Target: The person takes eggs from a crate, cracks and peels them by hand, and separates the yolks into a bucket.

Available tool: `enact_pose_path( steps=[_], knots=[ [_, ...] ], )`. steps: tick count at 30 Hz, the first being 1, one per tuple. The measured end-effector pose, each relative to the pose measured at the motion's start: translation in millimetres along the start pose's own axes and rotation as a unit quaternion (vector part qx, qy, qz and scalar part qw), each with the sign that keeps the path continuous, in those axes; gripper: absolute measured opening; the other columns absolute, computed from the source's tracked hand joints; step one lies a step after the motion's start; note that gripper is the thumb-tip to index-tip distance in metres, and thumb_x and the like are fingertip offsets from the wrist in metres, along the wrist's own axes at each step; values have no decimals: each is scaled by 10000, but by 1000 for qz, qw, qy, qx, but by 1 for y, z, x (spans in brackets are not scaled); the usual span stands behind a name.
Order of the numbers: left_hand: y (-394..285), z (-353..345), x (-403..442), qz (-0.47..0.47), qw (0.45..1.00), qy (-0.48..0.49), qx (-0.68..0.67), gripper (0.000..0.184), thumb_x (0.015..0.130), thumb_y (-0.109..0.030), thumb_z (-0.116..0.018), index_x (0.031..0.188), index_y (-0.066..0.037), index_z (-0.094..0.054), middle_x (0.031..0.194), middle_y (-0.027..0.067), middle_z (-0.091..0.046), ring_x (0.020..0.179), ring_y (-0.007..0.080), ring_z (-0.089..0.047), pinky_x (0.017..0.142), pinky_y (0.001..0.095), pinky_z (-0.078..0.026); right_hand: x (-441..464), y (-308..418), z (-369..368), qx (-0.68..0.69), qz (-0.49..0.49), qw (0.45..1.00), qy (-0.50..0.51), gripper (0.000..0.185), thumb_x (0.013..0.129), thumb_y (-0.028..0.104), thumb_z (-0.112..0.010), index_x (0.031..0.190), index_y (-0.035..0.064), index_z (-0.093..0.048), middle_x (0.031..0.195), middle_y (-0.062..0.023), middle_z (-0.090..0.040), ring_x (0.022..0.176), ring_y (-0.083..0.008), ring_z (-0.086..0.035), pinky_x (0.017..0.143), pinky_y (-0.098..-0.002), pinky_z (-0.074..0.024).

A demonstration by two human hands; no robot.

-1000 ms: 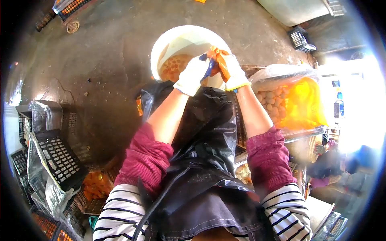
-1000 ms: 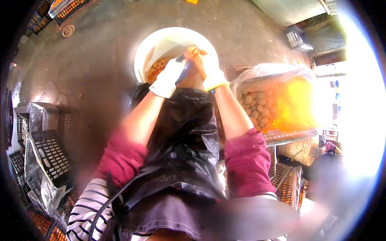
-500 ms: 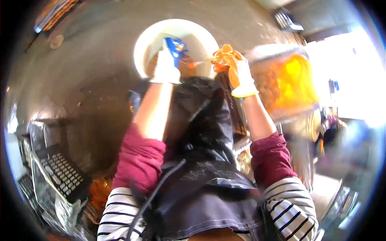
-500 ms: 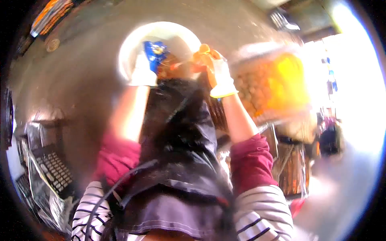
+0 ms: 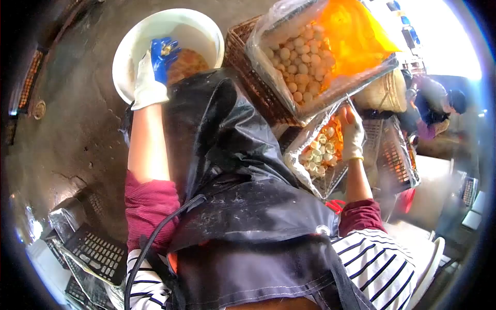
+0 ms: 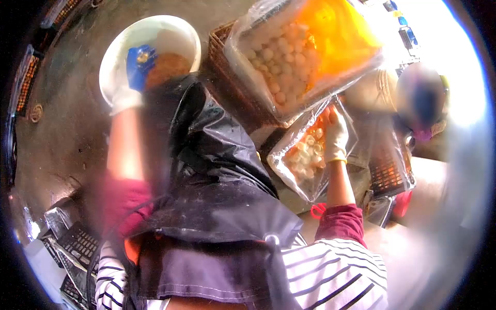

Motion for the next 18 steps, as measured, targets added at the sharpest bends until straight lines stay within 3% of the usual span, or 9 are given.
enact_pose_path(
  steps=[2, 3, 4, 5, 6, 7, 8, 13, 18],
  knots=[
    [-26, -15, -20, 31, 992, -4, 122, 384, 933, -302, -441, 1116, 19, -546, 1027, 116, -625, 908, 202, -621, 773, 302, -504, 9, 53, -24, 40, 70, 997, 15, 161, 868, 144, -564, 949, 9, -596, 801, -31, -581, 730, -102, -510, 667, -227, -422],
    [-36, -22, -25, 42, 983, -9, 181, 372, 933, -285, -440, 1110, 25, -547, 1022, 117, -627, 905, 200, -622, 774, 300, -504, 19, 73, -34, -61, 73, 993, 73, 185, 822, 105, -577, 991, 36, -608, 843, -63, -605, 768, -134, -556, 700, -250, -446],
    [-30, -16, -21, -23, 971, 4, 239, 369, 927, -281, -442, 1107, 24, -548, 1016, 122, -629, 902, 202, -623, 769, 298, -503, 19, 95, -54, 324, -137, 928, 122, 248, 781, 84, -559, 1023, 64, -611, 879, -106, -607, 830, -194, -580, 740, -281, -461],
    [-23, -10, -19, -90, 951, 10, 296, 367, 920, -277, -445, 1104, 23, -549, 1009, 127, -632, 900, 204, -624, 765, 295, -503, 39, 73, -83, 168, 25, 972, 161, 245, 770, 74, -534, 998, 63, -622, 915, -136, -617, 840, -235, -595, 749, -311, -470],
    [-32, -20, -33, -57, 979, 4, 195, 366, 918, -276, -445, 1104, 21, -551, 1007, 129, -633, 896, 204, -625, 763, 296, -503, 58, 52, -113, 18, 190, 971, 143, 248, 760, 64, -509, 974, 62, -633, 950, -166, -627, 850, -277, -610, 757, -342, -479],
    [-37, -27, -39, -23, 996, -1, 92, 365, 916, -276, -445, 1103, 19, -552, 1004, 130, -634, 892, 205, -626, 761, 296, -503, 68, 32, -140, -264, 231, 907, 234, 232, 763, 74, -516, 953, 54, -646, 957, -149, -639, 880, -279, -611, 747, -350, -479],
    [-19, -7, -24, 39, 997, 26, 57, 353, 933, -242, -416, 1125, 31, -529, 1050, 145, -615, 906, 217, -621, 767, 292, -501, 76, 12, -166, -486, 321, 753, 305, 219, 766, 85, -523, 933, 46, -660, 965, -133, -652, 909, -282, -613, 737, -358, -479],
    [-26, -13, -31, 52, 999, 10, 4, 381, 955, -242, -379, 1172, 52, -488, 1087, 185, -591, 954, 259, -603, 794, 302, -496, 83, 86, -148, -442, 175, 771, 423, 181, 698, 115, -612, 860, 52, -661, 895, -163, -645, 844, -290, -622, 677, -348, -493],
    [-34, -27, -34, 78, 996, 6, 44, 418, 949, -281, -409, 1203, 44, -476, 1120, 173, -576, 962, 254, -603, 790, 308, -509, 113, 31, -168, -440, 214, 673, 555, 223, 696, 190, -610, 886, 92, -675, 956, -141, -644, 863, -285, -619, 682, -370, -481]
  ],
)
Point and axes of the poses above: each hand's wrist, its own x-axis towards the middle knuckle, its own z-axis out of the back of the hand, y = z × x, the point moved 2 cm from there along x, towards the middle knuckle
